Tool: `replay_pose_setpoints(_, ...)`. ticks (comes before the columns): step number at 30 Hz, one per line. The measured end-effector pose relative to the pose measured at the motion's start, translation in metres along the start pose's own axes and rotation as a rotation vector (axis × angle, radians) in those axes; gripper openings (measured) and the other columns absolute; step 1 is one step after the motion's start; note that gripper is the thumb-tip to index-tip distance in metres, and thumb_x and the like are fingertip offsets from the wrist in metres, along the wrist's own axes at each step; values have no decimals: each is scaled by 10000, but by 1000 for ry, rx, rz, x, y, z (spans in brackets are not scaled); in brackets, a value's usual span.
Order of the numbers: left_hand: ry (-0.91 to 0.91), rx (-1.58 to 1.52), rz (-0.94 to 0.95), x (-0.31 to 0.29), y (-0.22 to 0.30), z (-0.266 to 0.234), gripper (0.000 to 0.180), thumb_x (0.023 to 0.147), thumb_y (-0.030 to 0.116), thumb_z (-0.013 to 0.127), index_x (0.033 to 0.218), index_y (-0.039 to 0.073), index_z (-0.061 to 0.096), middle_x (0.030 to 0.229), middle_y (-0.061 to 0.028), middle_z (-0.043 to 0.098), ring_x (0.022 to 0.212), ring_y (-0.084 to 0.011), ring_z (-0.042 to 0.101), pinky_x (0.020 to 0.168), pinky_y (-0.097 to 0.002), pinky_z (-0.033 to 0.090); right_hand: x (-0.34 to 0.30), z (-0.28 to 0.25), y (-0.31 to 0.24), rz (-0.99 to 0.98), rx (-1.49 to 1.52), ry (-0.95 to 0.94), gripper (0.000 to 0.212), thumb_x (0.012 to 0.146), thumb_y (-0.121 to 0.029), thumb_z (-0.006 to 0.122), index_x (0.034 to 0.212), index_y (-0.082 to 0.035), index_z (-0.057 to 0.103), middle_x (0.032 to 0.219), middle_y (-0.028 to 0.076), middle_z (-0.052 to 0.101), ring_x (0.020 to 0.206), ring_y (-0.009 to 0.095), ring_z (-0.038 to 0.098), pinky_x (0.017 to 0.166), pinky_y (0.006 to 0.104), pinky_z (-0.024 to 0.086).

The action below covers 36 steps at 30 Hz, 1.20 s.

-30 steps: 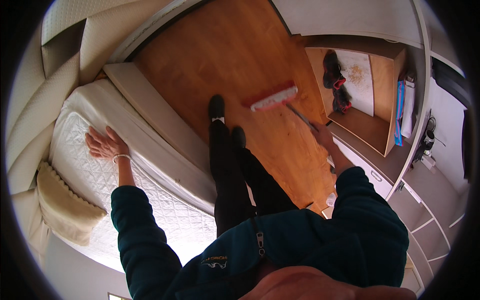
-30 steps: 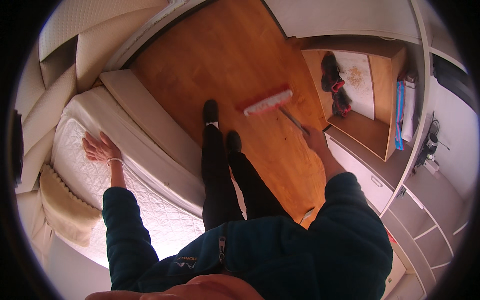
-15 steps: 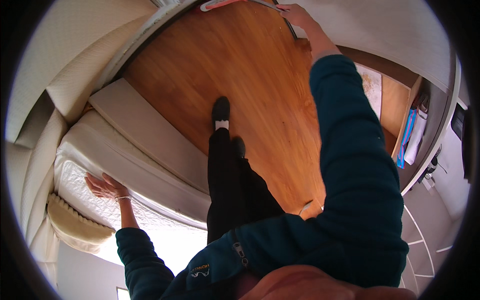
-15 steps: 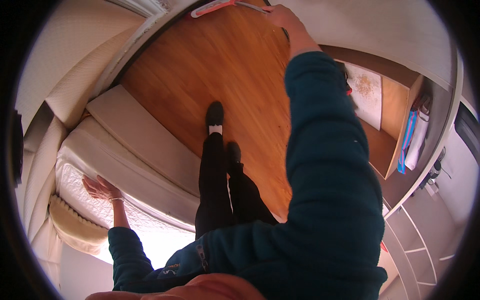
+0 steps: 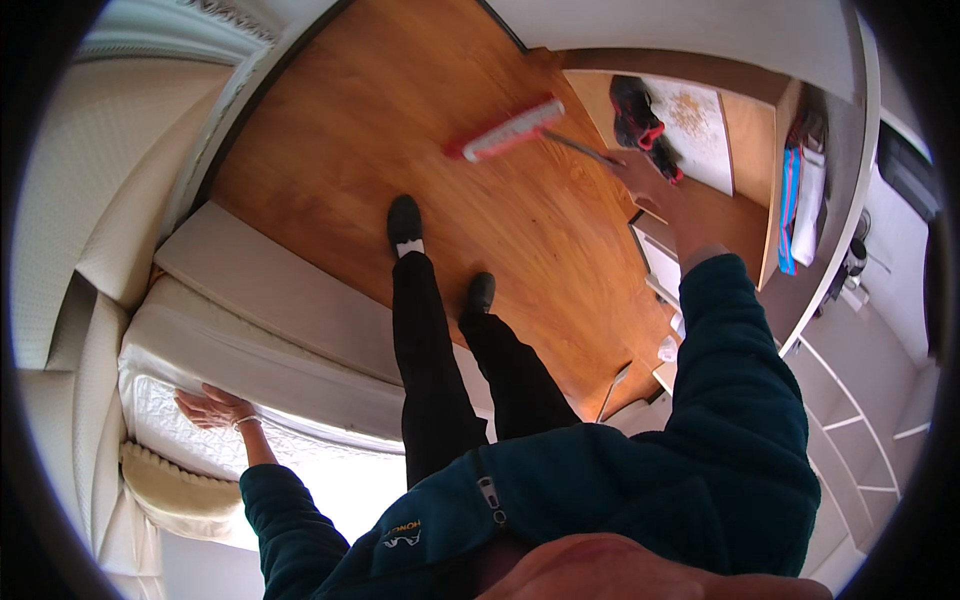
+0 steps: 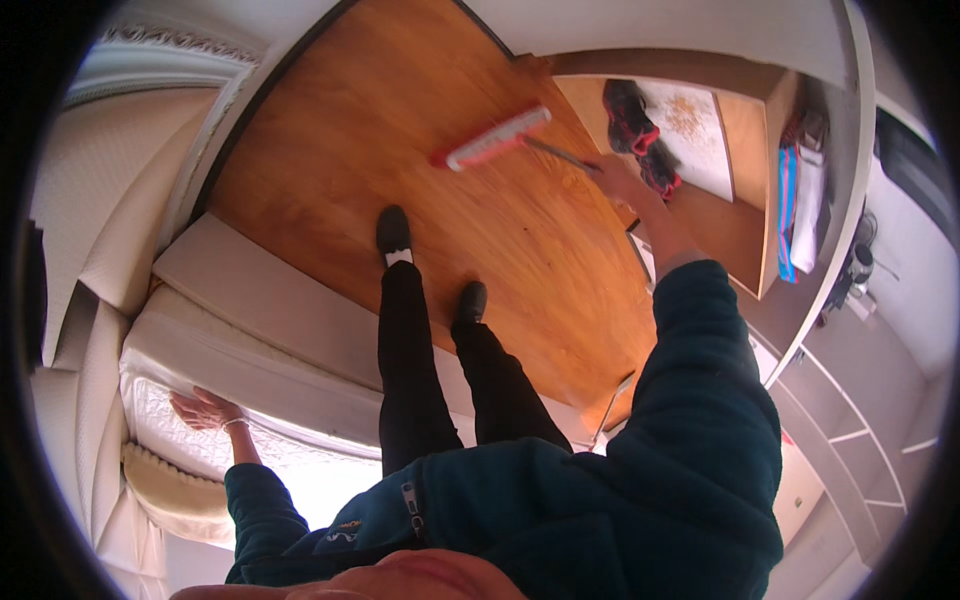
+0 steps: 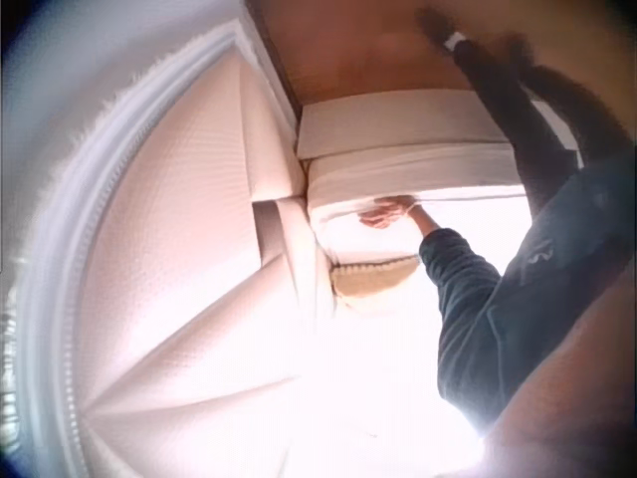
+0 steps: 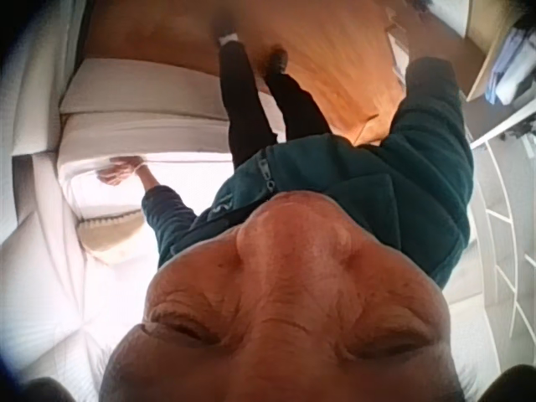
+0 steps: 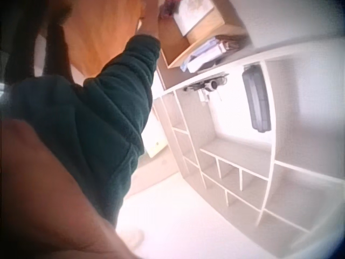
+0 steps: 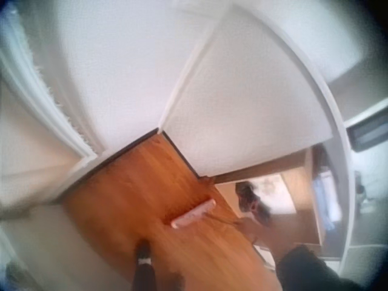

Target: The person sweeps a wooden floor with a red broom and collects debris into a dustpan. They then transfer the collected debris into a plastic bag and continue sweeping different areas of the room.

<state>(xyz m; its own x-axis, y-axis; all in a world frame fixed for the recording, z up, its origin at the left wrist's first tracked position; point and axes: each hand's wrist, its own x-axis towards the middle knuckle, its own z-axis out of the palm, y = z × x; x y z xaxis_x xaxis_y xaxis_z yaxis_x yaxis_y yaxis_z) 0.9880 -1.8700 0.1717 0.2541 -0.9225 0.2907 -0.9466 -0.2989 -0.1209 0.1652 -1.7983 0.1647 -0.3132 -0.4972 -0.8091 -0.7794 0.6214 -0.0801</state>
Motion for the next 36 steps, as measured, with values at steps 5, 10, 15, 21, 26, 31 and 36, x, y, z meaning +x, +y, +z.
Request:
replay_pose_setpoints(5, 22, 57, 29, 1, -9, 7, 708, 910, 637, 246, 1399, 138, 362, 1378, -68, 411, 1258, -269, 379, 988, -492, 300, 78, 1, -44, -271, 269, 264, 320, 889, -185, 544, 1198, -124, 600, 1007, 176, 655, 852, 234, 634, 762, 318, 481)
replay_pose_setpoints(10, -25, 128, 29, 6, -33, 19, 707, 905, 646, 243, 1402, 157, 358, 1355, -63, 423, 1237, -276, 389, 958, -521, 333, 107, 45, -17, -160, 258, 362, 339, 869, -210, 529, 1194, -169, 615, 1059, 171, 646, 956, 300, 624, 813, 371, 479)
replay_pose_setpoints(15, -103, 84, 118, 25, -47, 19, 717, 931, 610, 257, 1372, 63, 395, 1315, -141, 485, 1193, -331, 454, 984, -492, 347, 33, 132, 141, -40, 281, 272, 370, 860, -205, 513, 1221, -192, 593, 1098, 164, 632, 1000, 327, 606, 835, 393, 473)
replay_pose_setpoints(21, -158, -271, 515, -81, 88, -54, 448, 958, 253, 498, 1320, -2, 434, 1327, -186, 469, 1246, -338, 429, 1036, -441, 340, -101, 258, 319, 188, 225, 197, 357, 880, -237, 548, 1230, -177, 588, 1035, 162, 659, 940, 301, 636, 805, 384, 482)
replay_pose_setpoints(26, -911, -534, 862, -284, 209, -172, 592, 823, 103, 563, 1375, 23, 366, 1409, -156, 373, 1331, -338, 300, 1100, -467, 218, -195, 299, 363, 277, 660, 208, 336, 874, -164, 595, 1208, -139, 609, 975, 82, 683, 854, 170, 621, 763, 296, 474)
replay_pose_setpoints(31, -1003, -736, 870, -377, 254, -214, 462, 901, 223, 502, 1303, 1, 447, 1291, -164, 478, 1255, -371, 376, 1037, -481, 285, -144, 242, 347, 31, 515, 409, 328, 885, -199, 563, 1207, -145, 596, 1065, 106, 664, 933, 245, 633, 808, 342, 479)
replay_pose_setpoints(36, -1042, -662, 927, -414, 253, -206, 470, 907, 264, 483, 1293, -3, 451, 1257, -169, 498, 1226, -376, 400, 1024, -471, 302, -64, 257, 351, 333, 469, 400, 363, 860, -296, 526, 1214, -244, 588, 1094, 155, 636, 973, 317, 617, 825, 393, 479)
